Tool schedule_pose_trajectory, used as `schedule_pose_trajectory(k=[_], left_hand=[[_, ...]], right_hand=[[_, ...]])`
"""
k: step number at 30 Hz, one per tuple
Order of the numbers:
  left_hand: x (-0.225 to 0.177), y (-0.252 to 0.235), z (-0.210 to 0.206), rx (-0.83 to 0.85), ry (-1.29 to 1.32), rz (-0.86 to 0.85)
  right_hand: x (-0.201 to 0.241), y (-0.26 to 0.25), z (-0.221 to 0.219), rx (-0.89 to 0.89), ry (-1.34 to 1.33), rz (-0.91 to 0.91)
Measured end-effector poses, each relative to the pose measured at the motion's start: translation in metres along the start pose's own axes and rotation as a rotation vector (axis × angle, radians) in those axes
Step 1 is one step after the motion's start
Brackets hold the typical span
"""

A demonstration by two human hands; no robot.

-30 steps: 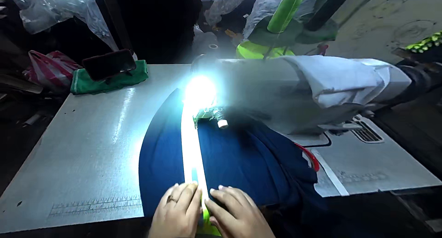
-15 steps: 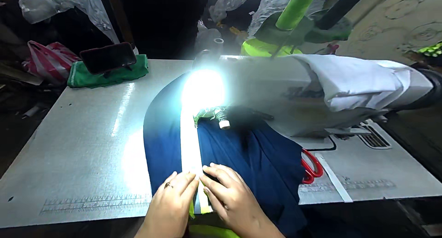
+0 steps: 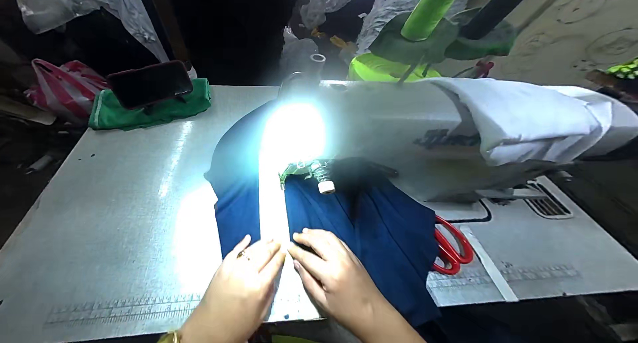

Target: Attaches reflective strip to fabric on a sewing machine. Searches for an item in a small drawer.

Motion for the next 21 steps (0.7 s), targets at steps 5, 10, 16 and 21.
schedule_pose_trajectory(k=[5, 10, 16, 21], left_hand=[[0.033, -0.040, 0.002, 0.140, -0.013, 0.053], [0.062, -0.078, 0.011, 0.280, 0.065, 0.162], [0.076, -0.097, 0.009, 0.261, 0.065, 0.191], [0.076, -0.093, 0.005, 0.232, 0.051, 0.164]], right_hand=[[-0.017, -0.040, -0.009, 0.029, 0.040, -0.038], [-0.032, -0.074, -0.019, 0.144, 0.073, -0.061], [-0.034, -0.042, 0.023, -0.035, -0.018, -0.119], [-0.123, 0.012, 0.153, -0.327, 0.050, -0.223]])
Point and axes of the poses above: each hand's wrist, its own y-axis away from the middle knuckle, its own z-axis out of the back of the hand, x = y × z, the point moved 3 cm from there along -y, towards the middle knuckle, and after that the axes turned 12 degrees about y, right-handed, at the moved point
